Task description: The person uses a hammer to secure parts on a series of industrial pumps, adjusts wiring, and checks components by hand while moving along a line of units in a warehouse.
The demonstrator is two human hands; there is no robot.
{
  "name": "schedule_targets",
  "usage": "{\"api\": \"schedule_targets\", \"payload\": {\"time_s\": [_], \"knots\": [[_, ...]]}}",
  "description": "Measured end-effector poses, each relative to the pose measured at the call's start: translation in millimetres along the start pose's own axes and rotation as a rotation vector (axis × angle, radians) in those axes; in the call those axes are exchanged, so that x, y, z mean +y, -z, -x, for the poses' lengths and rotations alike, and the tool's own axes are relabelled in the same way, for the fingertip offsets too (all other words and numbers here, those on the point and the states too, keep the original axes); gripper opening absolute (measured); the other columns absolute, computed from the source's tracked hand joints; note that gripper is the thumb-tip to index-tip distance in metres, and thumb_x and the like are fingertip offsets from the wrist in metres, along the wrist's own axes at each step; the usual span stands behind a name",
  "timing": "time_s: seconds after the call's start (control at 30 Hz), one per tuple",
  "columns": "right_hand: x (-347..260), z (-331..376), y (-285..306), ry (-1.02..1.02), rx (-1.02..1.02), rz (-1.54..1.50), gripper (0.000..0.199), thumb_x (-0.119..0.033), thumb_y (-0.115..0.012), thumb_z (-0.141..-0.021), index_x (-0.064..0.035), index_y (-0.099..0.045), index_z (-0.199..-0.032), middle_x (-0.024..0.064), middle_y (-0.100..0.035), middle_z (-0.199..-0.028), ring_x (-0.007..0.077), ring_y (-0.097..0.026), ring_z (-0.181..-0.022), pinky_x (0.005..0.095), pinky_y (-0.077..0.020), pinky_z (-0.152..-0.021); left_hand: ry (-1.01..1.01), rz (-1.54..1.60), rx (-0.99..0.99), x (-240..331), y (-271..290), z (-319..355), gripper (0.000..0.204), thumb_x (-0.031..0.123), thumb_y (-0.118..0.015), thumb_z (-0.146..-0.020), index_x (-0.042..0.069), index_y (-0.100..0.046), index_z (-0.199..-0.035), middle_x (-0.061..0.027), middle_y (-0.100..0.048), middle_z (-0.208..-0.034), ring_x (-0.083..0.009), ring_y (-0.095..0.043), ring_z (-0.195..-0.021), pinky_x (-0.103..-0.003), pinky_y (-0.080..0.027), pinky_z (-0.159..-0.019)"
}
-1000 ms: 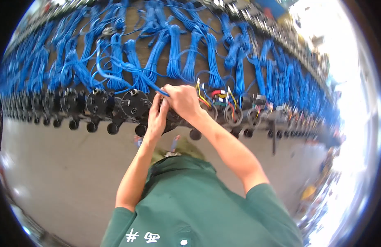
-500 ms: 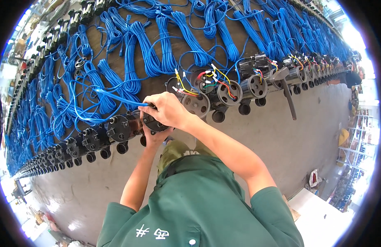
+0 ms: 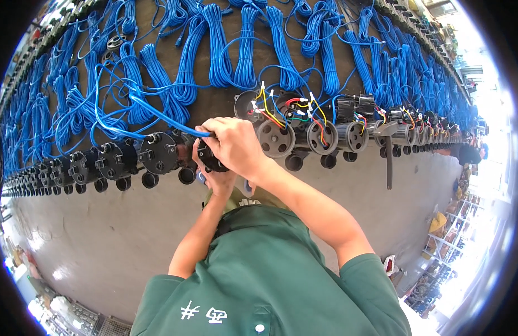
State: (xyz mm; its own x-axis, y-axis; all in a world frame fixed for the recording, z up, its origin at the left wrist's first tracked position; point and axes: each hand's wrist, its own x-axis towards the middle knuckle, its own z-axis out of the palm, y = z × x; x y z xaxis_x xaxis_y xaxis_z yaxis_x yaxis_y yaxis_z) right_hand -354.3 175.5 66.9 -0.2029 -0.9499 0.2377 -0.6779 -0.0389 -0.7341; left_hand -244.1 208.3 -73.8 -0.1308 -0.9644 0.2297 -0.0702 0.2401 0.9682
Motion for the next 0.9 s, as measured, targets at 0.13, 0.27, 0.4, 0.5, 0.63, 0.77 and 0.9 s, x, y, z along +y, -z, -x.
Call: {"api": "schedule_targets", "payload": {"time_s": [0.13, 0.27, 0.4, 0.5, 0.63, 0.77, 0.9], "knots": [[0.4, 2.0, 1.2, -0.021, 0.022, -0.040, 0.013, -0.011, -0.075, -0.088, -0.0029, -0.074, -0.098, 0.0154, -0.072, -0.088, 0.0369, -0.070, -0.083, 0.0449, -0.0553, -0.074, 0.188, 0.178, -0.184, -4.1, 25.7, -3.1, 0.112, 0.012, -0.095, -0.071, 0.002, -0.026, -0.159, -0.0184, -0.050, -0.150, -0.0290, -0.053, -0.136, -0.041, -0.045, -0.111], [0.6, 1.7, 0.6, -0.007, 0.048, -0.022, 0.014, -0.008, -0.075, -0.089, -0.0004, -0.075, -0.101, 0.0160, -0.075, -0.093, 0.0371, -0.072, -0.082, 0.0423, -0.0570, -0.072, 0.185, -0.064, -0.391, -0.9, 51.4, -18.4, 0.110, 0.004, -0.091, -0.068, 0.001, -0.031, -0.160, -0.0215, -0.060, -0.143, -0.0334, -0.064, -0.127, -0.042, -0.052, -0.105], [-5.5, 2.5, -1.5, -0.026, 0.048, 0.008, 0.014, -0.009, -0.075, -0.087, -0.0013, -0.076, -0.099, 0.0157, -0.075, -0.092, 0.0368, -0.071, -0.082, 0.0430, -0.0565, -0.073, 0.136, -0.177, -0.253, 11.9, 45.4, -11.2, 0.106, 0.018, -0.097, -0.069, 0.002, -0.039, -0.156, -0.0221, -0.064, -0.139, -0.0366, -0.068, -0.122, -0.042, -0.054, -0.102], [-3.9, 4.4, -2.9, -0.019, 0.055, -0.010, 0.015, -0.009, -0.075, -0.086, -0.0023, -0.077, -0.099, 0.0156, -0.075, -0.092, 0.0368, -0.071, -0.083, 0.0432, -0.0563, -0.074, 0.113, -0.179, -0.222, 6.2, 43.0, -4.9, 0.106, 0.022, -0.098, -0.070, 0.002, -0.040, -0.156, -0.0218, -0.059, -0.145, -0.0365, -0.064, -0.128, -0.041, -0.053, -0.104], [-0.8, 6.5, -0.1, -0.003, 0.040, -0.031, 0.017, -0.008, -0.075, -0.084, -0.0014, -0.077, -0.100, 0.0158, -0.076, -0.093, 0.0369, -0.072, -0.084, 0.0432, -0.0569, -0.075, 0.126, -0.136, -0.304, 19.1, 49.9, -11.6, 0.089, 0.014, -0.089, -0.077, 0.000, -0.043, -0.152, -0.0198, -0.064, -0.138, -0.0320, -0.069, -0.119, -0.041, -0.055, -0.098], [3.9, 5.5, 5.7, 0.029, 0.003, -0.025, 0.019, -0.008, -0.074, -0.085, -0.0007, -0.076, -0.102, 0.0163, -0.076, -0.095, 0.0369, -0.072, -0.086, 0.0438, -0.0578, -0.075, 0.477, 0.510, -0.452, 43.9, 73.7, -33.9, 0.075, 0.003, -0.051, -0.092, 0.000, -0.030, -0.163, -0.0153, -0.041, -0.162, -0.0267, -0.043, -0.149, -0.039, -0.037, -0.121], [2.2, 7.1, -1.1, 0.095, 0.017, 0.022, 0.015, -0.014, -0.074, -0.090, -0.0009, -0.074, -0.097, 0.0171, -0.075, -0.093, 0.0378, -0.072, -0.087, 0.0451, -0.0567, -0.076, 0.572, 0.640, -0.249, 69.5, 62.1, -35.5, 0.068, 0.026, -0.040, -0.106, 0.000, -0.024, -0.167, -0.0145, -0.031, -0.169, -0.0270, -0.029, -0.158, -0.041, -0.024, -0.128]]}}
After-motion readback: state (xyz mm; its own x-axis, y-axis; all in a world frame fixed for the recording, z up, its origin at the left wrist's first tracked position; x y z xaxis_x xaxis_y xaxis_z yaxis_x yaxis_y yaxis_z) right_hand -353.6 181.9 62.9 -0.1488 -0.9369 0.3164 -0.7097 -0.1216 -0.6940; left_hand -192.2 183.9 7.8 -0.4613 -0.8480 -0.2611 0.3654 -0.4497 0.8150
